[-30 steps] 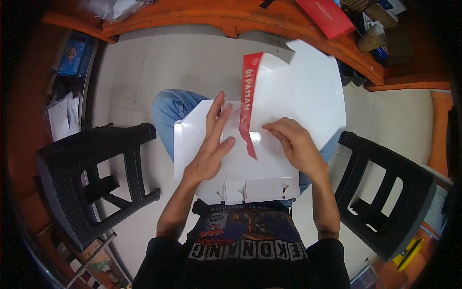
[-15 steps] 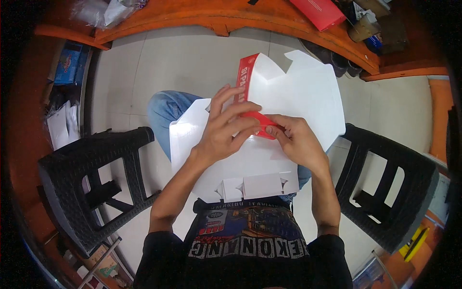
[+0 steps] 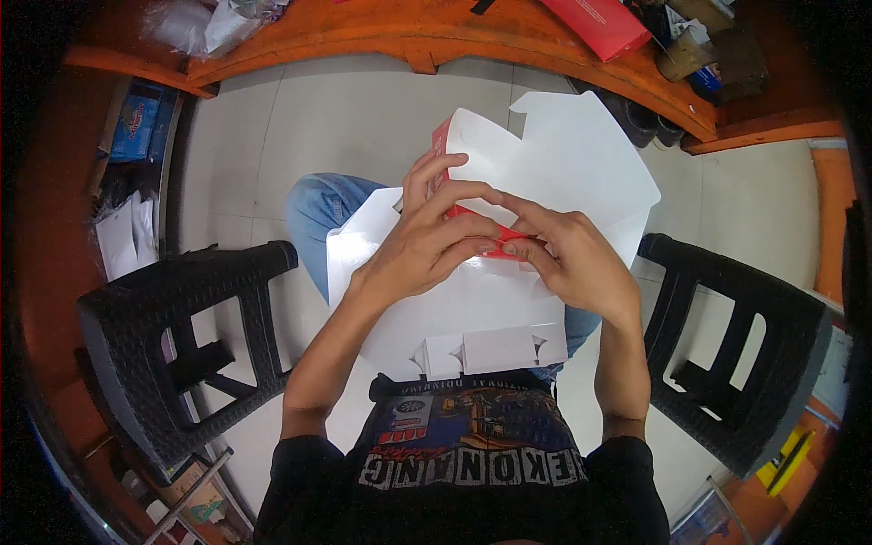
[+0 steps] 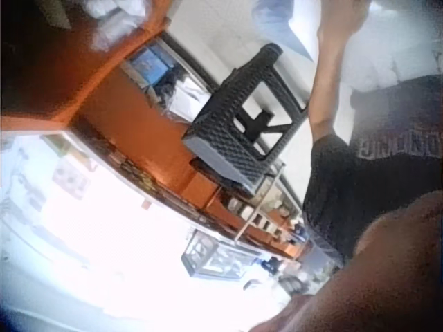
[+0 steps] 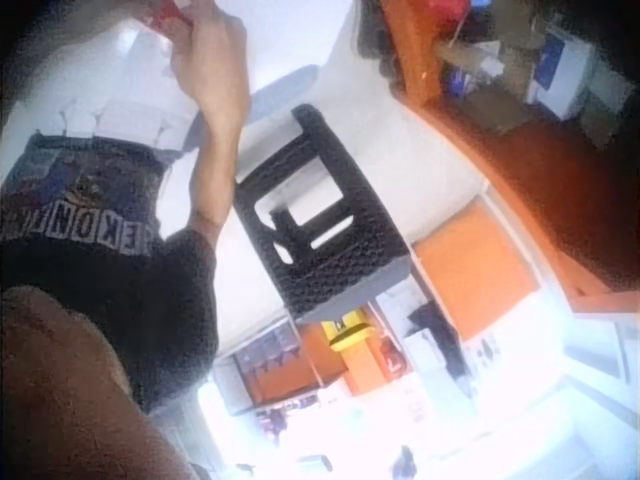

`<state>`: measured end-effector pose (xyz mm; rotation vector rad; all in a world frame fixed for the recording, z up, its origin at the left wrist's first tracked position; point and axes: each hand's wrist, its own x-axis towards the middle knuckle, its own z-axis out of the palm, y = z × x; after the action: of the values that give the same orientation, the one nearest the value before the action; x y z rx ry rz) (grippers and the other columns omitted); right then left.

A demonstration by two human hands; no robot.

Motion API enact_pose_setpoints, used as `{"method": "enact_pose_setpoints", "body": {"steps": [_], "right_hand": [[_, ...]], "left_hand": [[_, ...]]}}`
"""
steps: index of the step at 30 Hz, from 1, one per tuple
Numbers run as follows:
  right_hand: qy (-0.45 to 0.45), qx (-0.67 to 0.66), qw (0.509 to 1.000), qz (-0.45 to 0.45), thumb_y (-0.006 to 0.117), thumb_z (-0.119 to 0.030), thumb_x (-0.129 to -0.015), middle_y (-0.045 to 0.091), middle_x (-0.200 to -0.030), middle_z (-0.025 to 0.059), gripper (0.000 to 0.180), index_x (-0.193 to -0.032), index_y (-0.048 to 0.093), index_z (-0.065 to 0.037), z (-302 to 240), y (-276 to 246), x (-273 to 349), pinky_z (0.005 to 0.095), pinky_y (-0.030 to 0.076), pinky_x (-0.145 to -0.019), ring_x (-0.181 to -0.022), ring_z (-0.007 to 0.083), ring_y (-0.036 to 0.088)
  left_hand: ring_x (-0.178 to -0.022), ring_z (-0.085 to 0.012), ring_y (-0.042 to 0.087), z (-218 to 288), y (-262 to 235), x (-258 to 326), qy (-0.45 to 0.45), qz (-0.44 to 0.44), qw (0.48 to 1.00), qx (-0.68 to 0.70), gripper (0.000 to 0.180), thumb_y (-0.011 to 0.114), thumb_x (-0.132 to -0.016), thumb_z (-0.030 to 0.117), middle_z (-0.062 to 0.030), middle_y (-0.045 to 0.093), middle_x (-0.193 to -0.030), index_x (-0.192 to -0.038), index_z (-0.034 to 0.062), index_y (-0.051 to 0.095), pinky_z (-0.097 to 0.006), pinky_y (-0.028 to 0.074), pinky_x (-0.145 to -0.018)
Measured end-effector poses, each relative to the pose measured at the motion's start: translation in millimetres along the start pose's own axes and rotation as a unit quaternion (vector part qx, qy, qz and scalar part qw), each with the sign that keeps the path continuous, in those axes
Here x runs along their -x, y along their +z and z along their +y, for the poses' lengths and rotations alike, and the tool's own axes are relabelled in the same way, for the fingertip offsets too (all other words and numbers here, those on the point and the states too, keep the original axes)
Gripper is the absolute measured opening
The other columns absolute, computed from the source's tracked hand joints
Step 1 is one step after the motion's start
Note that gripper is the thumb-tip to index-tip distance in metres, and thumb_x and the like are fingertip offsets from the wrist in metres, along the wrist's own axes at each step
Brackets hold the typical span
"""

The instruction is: The person sits cross-legged on the floor and assembles small white cardboard boxes by folding the flaps and inserting red rectangular inserts into them. The person repeatedly picks up a flat white box, folds it into shape, places a red insert inside, and sets the completed box aside on a nearby table.

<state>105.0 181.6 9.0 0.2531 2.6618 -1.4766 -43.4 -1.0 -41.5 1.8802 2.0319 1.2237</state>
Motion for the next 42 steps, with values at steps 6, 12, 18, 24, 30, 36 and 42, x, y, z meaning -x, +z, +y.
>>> {"method": "enact_pose_setpoints", "body": {"steps": [6, 12, 18, 24, 30, 36, 42], "right_hand": [[-0.011, -0.010, 1.000, -0.007, 0.068, -0.006, -0.091, 0.071, -0.101, 0.0264, 0.074, -0.157, 0.034, -0.005, -10, -12, 0, 0.0508, 0.049, -0.084, -0.092, 0.0480, 0.064], [-0.050, 0.067, 0.997, -0.007, 0.068, -0.008, -0.092, 0.072, -0.103, 0.0234, 0.075, -0.158, 0.033, -0.006, -10, -15, -5, 0.0490, 0.051, -0.084, -0.091, 0.0448, 0.066], [-0.181, 0.038, 0.956, 0.226, 0.069, 0.003, -0.089, 0.074, -0.097, 0.0184, 0.061, -0.146, 0.048, 0.000, -24, -18, 6, 0.0381, 0.056, -0.078, -0.085, 0.0278, 0.071], [-0.180, -0.144, 0.909, 0.346, 0.067, -0.002, -0.093, 0.065, -0.111, 0.0222, 0.030, -0.121, 0.061, 0.001, 16, -3, 43, 0.0380, 0.055, -0.087, -0.096, 0.0279, 0.067], [-0.127, -0.038, 0.966, 0.222, 0.076, -0.014, -0.089, 0.032, -0.157, 0.0229, 0.034, -0.121, 0.068, -0.009, 17, 32, -4, 0.0468, 0.041, -0.112, -0.142, 0.0420, 0.040], [-0.145, -0.036, 0.960, 0.237, 0.077, -0.015, -0.087, 0.025, -0.162, 0.0222, 0.029, -0.115, 0.072, -0.013, 23, 39, -35, 0.0481, 0.040, -0.113, -0.145, 0.0422, 0.035], [-0.197, -0.052, 0.956, 0.212, 0.077, -0.011, -0.085, 0.026, -0.163, 0.0200, 0.024, -0.109, 0.075, -0.013, 27, 54, -44, 0.0487, 0.040, -0.112, -0.146, 0.0410, 0.034]], "left_hand": [[-0.132, -0.0331, 0.041, 10, -19, -12, -0.077, -0.060, 0.995, -0.019, 0.013, 0.070, -0.094, 0.024, -0.0053, 0.062, -0.116, -0.098, 0.0118, 0.072, -0.059, 0.016, -0.123], [-0.111, -0.0256, 0.055, 15, -30, -15, -0.068, -0.084, 0.993, -0.039, 0.014, 0.067, -0.097, 0.023, -0.0065, 0.064, -0.092, -0.095, 0.0098, 0.071, -0.057, 0.017, -0.122], [-0.094, -0.0274, 0.063, 12, -36, -13, -0.109, -0.114, 0.988, -0.005, 0.017, 0.066, -0.098, 0.022, -0.0101, 0.066, -0.086, -0.093, 0.0069, 0.069, -0.055, 0.028, -0.120], [-0.093, -0.0299, 0.065, 6, -45, 5, -0.198, -0.054, 0.978, 0.037, 0.017, 0.064, -0.099, 0.021, -0.0122, 0.069, -0.089, -0.096, 0.0044, 0.068, -0.055, 0.030, -0.119], [-0.094, -0.0291, 0.065, 21, -46, 16, -0.180, -0.071, 0.980, -0.045, 0.016, 0.066, -0.098, 0.019, -0.0122, 0.070, -0.092, -0.104, 0.0044, 0.070, -0.051, 0.035, -0.115], [-0.090, -0.0294, 0.063, 40, -51, 16, -0.250, -0.036, 0.967, 0.014, 0.020, 0.069, -0.096, 0.016, -0.0139, 0.070, -0.095, -0.111, 0.0013, 0.071, -0.043, 0.047, -0.092], [-0.087, -0.0277, 0.062, 26, -56, 30, -0.252, -0.059, 0.964, 0.062, 0.020, 0.069, -0.096, 0.013, -0.0150, 0.069, -0.093, -0.110, -0.0009, 0.072, -0.039, 0.049, -0.080]]}}
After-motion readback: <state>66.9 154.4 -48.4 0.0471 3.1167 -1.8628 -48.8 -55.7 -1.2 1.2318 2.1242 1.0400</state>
